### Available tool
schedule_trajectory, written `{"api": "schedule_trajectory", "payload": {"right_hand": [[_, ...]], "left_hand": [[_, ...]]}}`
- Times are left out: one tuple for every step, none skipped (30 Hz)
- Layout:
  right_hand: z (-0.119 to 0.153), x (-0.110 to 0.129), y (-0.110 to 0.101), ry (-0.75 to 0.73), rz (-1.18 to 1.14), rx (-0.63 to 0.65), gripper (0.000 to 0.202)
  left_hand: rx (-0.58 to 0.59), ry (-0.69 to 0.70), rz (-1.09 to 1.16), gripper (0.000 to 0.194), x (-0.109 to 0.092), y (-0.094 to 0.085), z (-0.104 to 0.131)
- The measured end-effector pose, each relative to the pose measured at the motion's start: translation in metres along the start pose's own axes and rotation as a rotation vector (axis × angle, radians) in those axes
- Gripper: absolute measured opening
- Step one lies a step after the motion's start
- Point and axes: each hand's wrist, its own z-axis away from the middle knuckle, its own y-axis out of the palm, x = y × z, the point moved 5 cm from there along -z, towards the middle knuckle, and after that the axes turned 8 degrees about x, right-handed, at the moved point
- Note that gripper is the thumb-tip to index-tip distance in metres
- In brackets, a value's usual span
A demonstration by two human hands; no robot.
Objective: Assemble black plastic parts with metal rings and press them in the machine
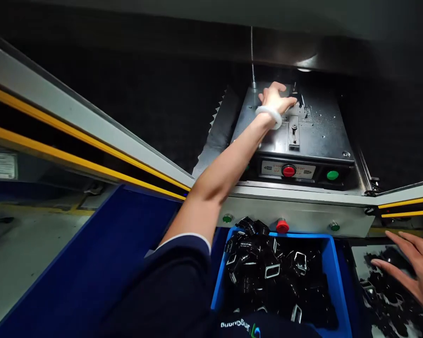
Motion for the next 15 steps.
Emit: {"api": "schedule_trajectory", "payload": {"right_hand": [[0.011, 0.001, 0.009, 0.005, 0.032, 0.057, 0.076], [0.016, 0.005, 0.018, 0.017, 0.014, 0.116, 0.072], [0.016, 0.010, 0.027, 0.032, -0.032, 0.182, 0.066], [0.012, 0.017, 0.037, 0.050, -0.090, 0.253, 0.059], [0.005, 0.022, 0.048, 0.077, -0.151, 0.312, 0.054], [-0.002, 0.026, 0.060, 0.105, -0.213, 0.350, 0.051], [-0.009, 0.027, 0.070, 0.127, -0.277, 0.371, 0.049], [-0.015, 0.027, 0.081, 0.154, -0.339, 0.391, 0.045], [-0.018, 0.024, 0.090, 0.188, -0.398, 0.400, 0.041], [-0.020, 0.019, 0.098, 0.224, -0.454, 0.399, 0.036], [-0.021, 0.015, 0.104, 0.257, -0.506, 0.392, 0.032], [-0.021, 0.011, 0.108, 0.286, -0.550, 0.379, 0.030], [-0.021, 0.008, 0.112, 0.312, -0.578, 0.362, 0.029], [-0.021, 0.005, 0.114, 0.334, -0.588, 0.343, 0.029], [-0.021, 0.004, 0.117, 0.351, -0.580, 0.322, 0.029]], "left_hand": [[-0.015, -0.064, -0.049, 0.031, -0.004, -0.011, 0.027], [-0.024, -0.084, -0.081, 0.033, -0.011, -0.023, 0.060], [-0.014, -0.073, -0.088, 0.030, -0.018, -0.035, 0.098], [-0.005, -0.060, -0.092, 0.015, -0.024, -0.048, 0.139], [-0.026, -0.027, -0.118, 0.005, -0.029, -0.063, 0.181], [-0.047, -0.025, -0.154, 0.008, -0.030, -0.077, 0.222], [-0.038, -0.048, -0.199, 0.010, -0.027, -0.089, 0.259], [0.007, -0.087, -0.228, 0.011, -0.019, -0.098, 0.291], [0.081, -0.121, -0.253, 0.012, -0.008, -0.104, 0.317], [0.157, -0.151, -0.276, 0.015, 0.005, -0.107, 0.337], [0.234, -0.178, -0.294, 0.020, 0.018, -0.110, 0.350], [0.299, -0.199, -0.311, 0.027, 0.031, -0.111, 0.357], [0.346, -0.216, -0.330, 0.033, 0.042, -0.112, 0.360], [0.378, -0.230, -0.349, 0.037, 0.050, -0.112, 0.360], [0.395, -0.242, -0.368, 0.037, 0.056, -0.112, 0.358]]}}
